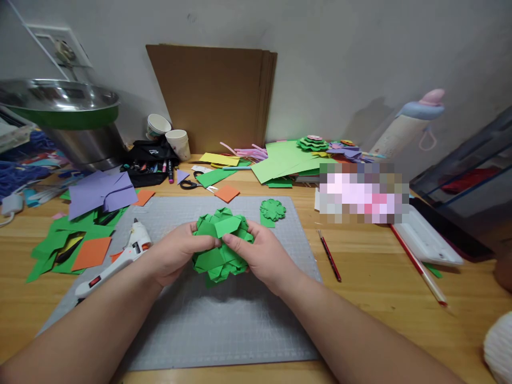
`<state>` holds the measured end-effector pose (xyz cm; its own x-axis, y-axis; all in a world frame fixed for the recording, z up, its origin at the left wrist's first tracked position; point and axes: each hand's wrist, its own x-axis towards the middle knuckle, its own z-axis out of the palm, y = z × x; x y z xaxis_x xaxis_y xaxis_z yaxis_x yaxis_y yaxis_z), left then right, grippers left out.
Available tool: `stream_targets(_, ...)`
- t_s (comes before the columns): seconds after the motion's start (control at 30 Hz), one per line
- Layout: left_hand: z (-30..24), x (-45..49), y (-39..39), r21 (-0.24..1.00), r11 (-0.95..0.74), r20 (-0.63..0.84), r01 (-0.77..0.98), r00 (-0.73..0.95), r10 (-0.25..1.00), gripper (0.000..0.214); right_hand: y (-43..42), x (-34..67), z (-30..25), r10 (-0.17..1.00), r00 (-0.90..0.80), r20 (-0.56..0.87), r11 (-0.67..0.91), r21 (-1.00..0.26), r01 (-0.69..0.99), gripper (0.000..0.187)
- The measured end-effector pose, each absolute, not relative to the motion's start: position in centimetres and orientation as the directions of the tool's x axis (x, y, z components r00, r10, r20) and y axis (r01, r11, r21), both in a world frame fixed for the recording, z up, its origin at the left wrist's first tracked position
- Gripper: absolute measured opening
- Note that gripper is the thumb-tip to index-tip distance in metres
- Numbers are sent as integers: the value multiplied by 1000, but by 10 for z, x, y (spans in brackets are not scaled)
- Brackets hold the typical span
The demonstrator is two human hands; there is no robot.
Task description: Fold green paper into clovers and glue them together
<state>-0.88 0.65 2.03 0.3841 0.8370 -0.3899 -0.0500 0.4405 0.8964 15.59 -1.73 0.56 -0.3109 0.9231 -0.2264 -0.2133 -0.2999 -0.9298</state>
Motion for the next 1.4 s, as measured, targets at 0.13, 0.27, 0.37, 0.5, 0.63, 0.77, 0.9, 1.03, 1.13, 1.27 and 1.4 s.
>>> stream_targets(0.13,19,-9,6,898,440,-400,-26,370,838,18,-18,157,2,923,-325,-208,-277,-943,-185,33)
stream_targets(0.27,19,-8,6,893,449,-408,-24,374,833,18,-17,155,0,937,-258,-234,-272,-954,-122,31)
stream_targets(0.37,19,-8,5,888,459,-417,-29,373,829,20,-17,152,1,942,-236,-240,-273,-955,-116,31)
stream_targets(0.5,18,-8,4,896,445,-407,-12,379,831,19,-16,150,2,947,-225,-230,-269,-949,-162,32)
stream_targets(0.63,18,-8,4,891,454,-412,-13,399,819,20,-16,153,2,933,-234,-275,-306,-945,-111,30)
stream_targets(0.77,19,-8,4,893,450,-411,-9,390,824,17,-15,156,1,926,-286,-245,-300,-939,-166,29)
stream_targets(0.9,19,-9,5,901,433,-390,-20,397,831,15,-14,158,0,923,-289,-254,-310,-936,-168,29)
stream_targets(1.03,17,-10,6,906,422,-383,-12,394,835,20,-12,159,0,916,-276,-290,-343,-924,-168,31)
stream_targets(1.13,15,-11,8,909,416,-369,-26,415,832,26,-12,161,-2,906,-287,-311,-367,-914,-170,30)
stream_targets(1.27,15,-12,8,912,402,-329,-81,439,836,31,-12,162,-4,909,-297,-293,-360,-910,-205,28)
stream_targets(1.4,17,-12,7,923,377,-306,-80,439,845,34,-13,160,-5,917,-272,-293,-364,-893,-265,27)
